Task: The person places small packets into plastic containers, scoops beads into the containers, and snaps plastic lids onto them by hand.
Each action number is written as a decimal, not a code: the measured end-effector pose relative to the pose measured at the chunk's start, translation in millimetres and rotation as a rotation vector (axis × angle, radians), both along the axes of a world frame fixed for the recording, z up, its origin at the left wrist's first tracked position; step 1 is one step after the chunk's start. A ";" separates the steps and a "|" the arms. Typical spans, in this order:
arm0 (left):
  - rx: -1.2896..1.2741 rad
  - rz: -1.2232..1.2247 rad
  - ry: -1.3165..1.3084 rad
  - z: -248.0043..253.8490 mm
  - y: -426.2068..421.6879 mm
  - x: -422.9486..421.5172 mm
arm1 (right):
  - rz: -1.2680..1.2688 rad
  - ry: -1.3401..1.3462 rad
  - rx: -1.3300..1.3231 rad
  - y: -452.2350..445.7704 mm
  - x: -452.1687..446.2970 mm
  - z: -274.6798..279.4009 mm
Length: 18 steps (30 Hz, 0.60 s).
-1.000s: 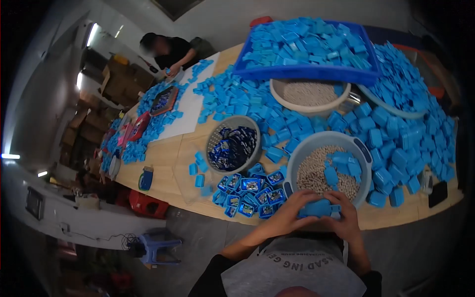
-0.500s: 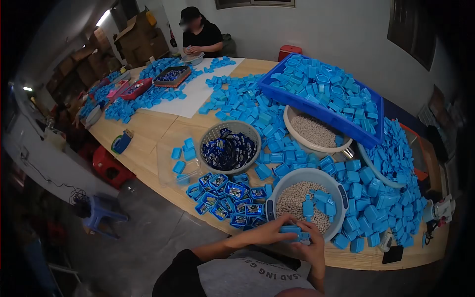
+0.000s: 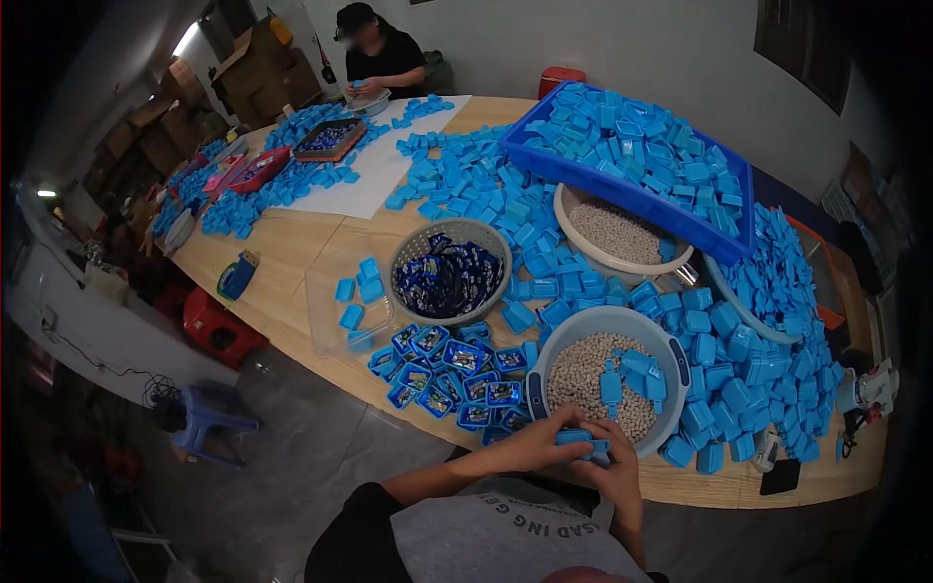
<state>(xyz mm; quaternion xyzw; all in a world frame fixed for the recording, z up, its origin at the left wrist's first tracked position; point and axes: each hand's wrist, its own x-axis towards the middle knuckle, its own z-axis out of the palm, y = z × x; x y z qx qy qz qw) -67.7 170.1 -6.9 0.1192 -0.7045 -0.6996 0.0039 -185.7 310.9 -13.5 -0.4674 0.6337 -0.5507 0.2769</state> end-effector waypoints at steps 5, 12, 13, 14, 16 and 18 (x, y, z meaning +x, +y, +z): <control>-0.040 -0.139 0.106 3.4 -6.3 0.1 | 0.018 -0.190 -0.016 2.4 -0.2 1.1; -0.108 -0.224 0.164 11.4 -9.7 -2.7 | 0.052 -0.212 -0.059 4.1 -4.8 -4.3; -0.110 -0.206 0.170 10.3 -8.0 -2.8 | 0.043 -0.209 -0.046 4.5 -4.7 -4.2; -0.111 -0.188 0.177 9.2 -6.4 -3.1 | 0.033 -0.206 -0.033 4.7 -4.7 -3.7; -0.169 -0.134 0.188 6.1 -2.4 -2.9 | 0.035 -0.185 -0.030 4.4 -5.7 -1.9; -0.212 -0.089 0.180 2.9 -0.5 -3.5 | 0.059 -0.148 -0.050 0.7 -9.7 2.4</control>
